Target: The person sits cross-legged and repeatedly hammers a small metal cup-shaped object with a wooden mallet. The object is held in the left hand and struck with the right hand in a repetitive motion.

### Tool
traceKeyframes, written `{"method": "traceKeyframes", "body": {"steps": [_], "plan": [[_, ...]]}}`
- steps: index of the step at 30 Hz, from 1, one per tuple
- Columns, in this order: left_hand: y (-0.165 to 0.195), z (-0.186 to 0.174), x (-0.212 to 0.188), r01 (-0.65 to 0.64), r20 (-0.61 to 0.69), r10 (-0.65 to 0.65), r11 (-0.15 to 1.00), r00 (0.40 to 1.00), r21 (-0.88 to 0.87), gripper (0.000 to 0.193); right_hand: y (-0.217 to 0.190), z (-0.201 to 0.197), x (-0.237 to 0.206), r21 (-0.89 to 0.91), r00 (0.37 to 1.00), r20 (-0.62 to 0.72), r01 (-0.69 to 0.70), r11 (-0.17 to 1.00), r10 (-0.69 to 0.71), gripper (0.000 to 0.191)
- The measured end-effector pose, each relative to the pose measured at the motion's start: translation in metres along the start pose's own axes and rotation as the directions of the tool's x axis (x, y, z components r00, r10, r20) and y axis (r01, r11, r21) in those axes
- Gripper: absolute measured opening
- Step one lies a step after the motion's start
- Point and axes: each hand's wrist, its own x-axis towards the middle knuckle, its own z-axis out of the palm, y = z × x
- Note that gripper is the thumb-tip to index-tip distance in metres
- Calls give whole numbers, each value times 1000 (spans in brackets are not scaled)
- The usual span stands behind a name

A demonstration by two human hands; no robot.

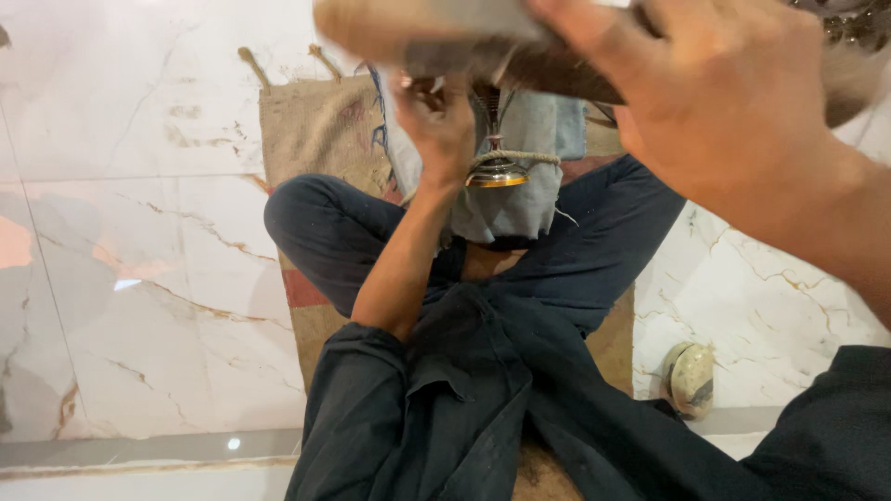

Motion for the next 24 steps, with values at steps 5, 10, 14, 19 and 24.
{"method": "traceKeyframes", "body": {"steps": [5, 10, 14, 19, 24], "plan": [[33, 14, 11, -17, 182, 5, 998, 983, 61, 36, 14, 33, -34, -81, 944, 253, -197, 977, 211, 77], [55, 28, 19, -186, 286, 106, 944, 952, 271, 29, 28, 51, -57, -218, 954, 215, -159, 963, 206, 69], [54, 37, 19, -184, 284, 99, 938, 954, 293, 25, 50, 50, -60, -129, 968, 154, -179, 975, 198, 61], [56, 44, 20, -263, 345, 117, 871, 931, 415, 20, 65, 39, -75, -25, 993, 25, -119, 993, 120, 55], [65, 48, 34, -324, 474, 113, 861, 873, 392, 30, 75, 63, -94, 291, 966, -12, -244, 925, 258, 51]]}}
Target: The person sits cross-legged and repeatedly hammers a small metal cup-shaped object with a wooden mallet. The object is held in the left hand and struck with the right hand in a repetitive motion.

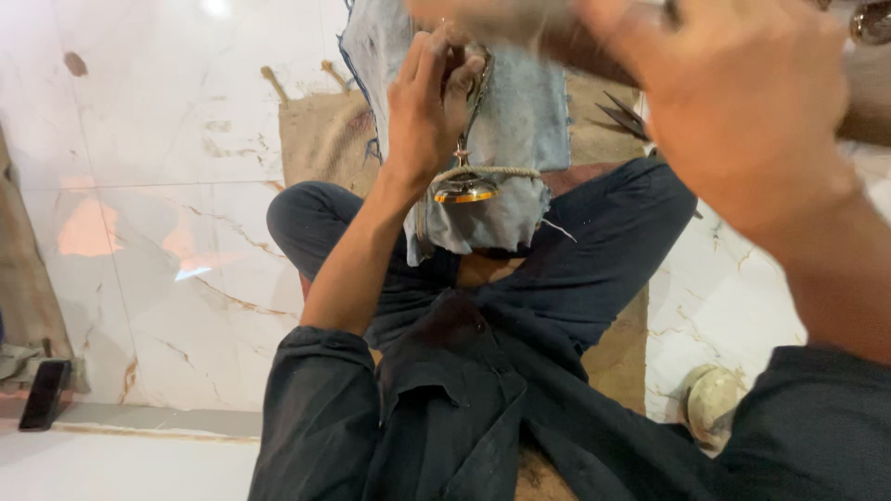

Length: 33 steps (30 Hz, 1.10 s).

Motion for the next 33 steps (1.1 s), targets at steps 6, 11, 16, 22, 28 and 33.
{"method": "traceKeyframes", "body": {"steps": [6, 11, 16, 22, 28, 33], "plan": [[0, -5, 15, -72, 154, 71, 997, 985, 1, 37, 9, 8, -34, -256, 997, -10, -76, 964, 76, 58], [-7, -8, 17, 23, 256, -17, 1000, 966, -20, 32, 3, 22, -39, 156, 968, -144, -182, 971, 205, 53], [-9, -4, 24, -144, 393, 83, 981, 916, 127, 34, -9, 33, -46, -79, 955, 90, -275, 958, 281, 84], [-11, -8, 49, -362, 483, 293, 931, 825, 54, 38, -23, 43, -62, 57, 875, 126, -477, 877, 467, 88], [-4, -12, 64, -281, 607, 215, 960, 765, 14, 33, -37, 69, -82, 166, 827, -19, -551, 817, 562, 89], [-3, -9, 62, -340, 640, 255, 940, 725, 11, 41, -47, 88, -97, 406, 794, -19, -549, 730, 608, 85]]}}
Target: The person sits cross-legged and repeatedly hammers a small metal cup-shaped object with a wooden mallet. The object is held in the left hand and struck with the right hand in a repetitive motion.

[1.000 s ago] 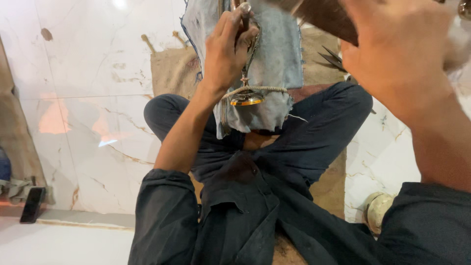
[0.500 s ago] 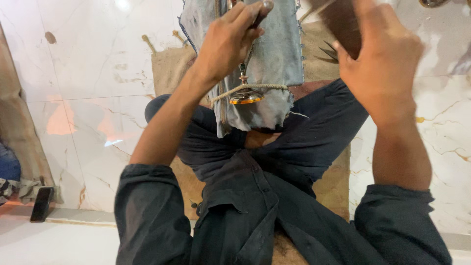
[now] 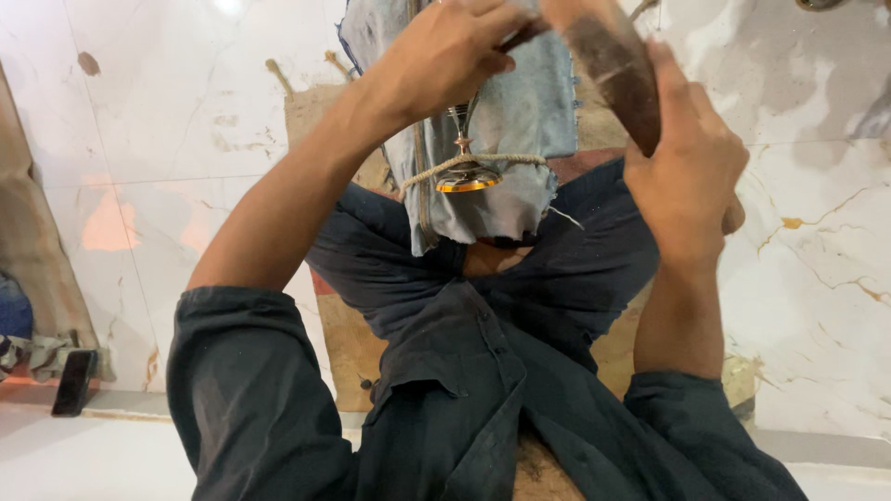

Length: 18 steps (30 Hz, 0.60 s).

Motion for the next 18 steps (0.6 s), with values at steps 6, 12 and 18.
{"method": "traceKeyframes", "body": {"steps": [6, 12, 18], "plan": [[-11, 6, 9, 71, 167, -76, 997, 983, 37, 30, 6, 20, -28, 21, 990, 14, -142, 990, 142, 83], [-11, 1, 11, -250, 126, 241, 967, 962, 54, 42, 13, 50, -56, 333, 958, -199, -134, 933, 208, 91], [-18, 7, 12, -207, 285, 188, 978, 940, 36, 35, -5, 62, -81, 40, 963, -127, -235, 971, 238, 91]]}}
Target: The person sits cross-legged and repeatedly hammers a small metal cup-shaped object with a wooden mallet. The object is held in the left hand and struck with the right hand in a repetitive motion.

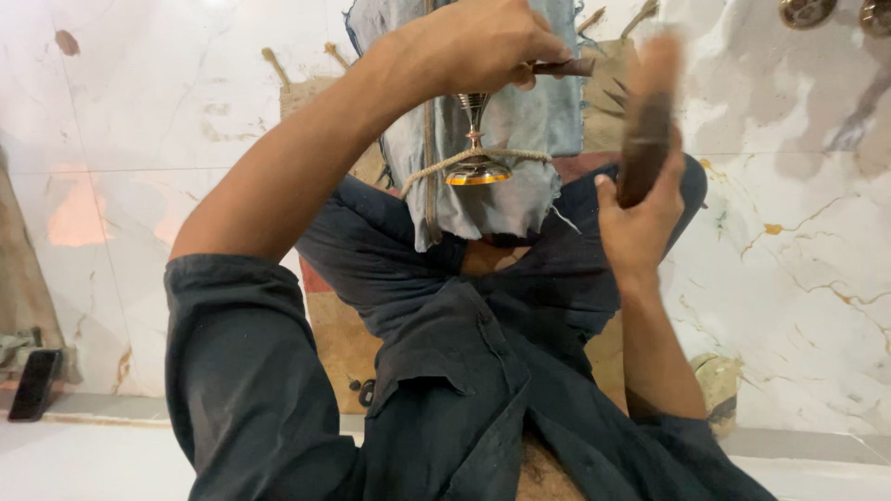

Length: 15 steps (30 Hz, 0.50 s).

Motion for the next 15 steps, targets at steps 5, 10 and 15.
{"method": "traceKeyframes", "body": {"steps": [5, 10, 15], "plan": [[-4, 8, 2, 8, -167, -32, 989, 986, -146, 37, -3, -1, -27, -77, 910, 269, -307, 949, 316, 87], [-29, 4, -93, 189, -514, -635, 716, 576, -672, 15, -16, -10, -61, 28, 909, 322, -287, 957, 263, 88], [-35, 60, -208, 81, -508, -839, 530, 196, -844, 34, -66, -50, -74, 126, 834, 546, -170, 977, 75, 66]]}}
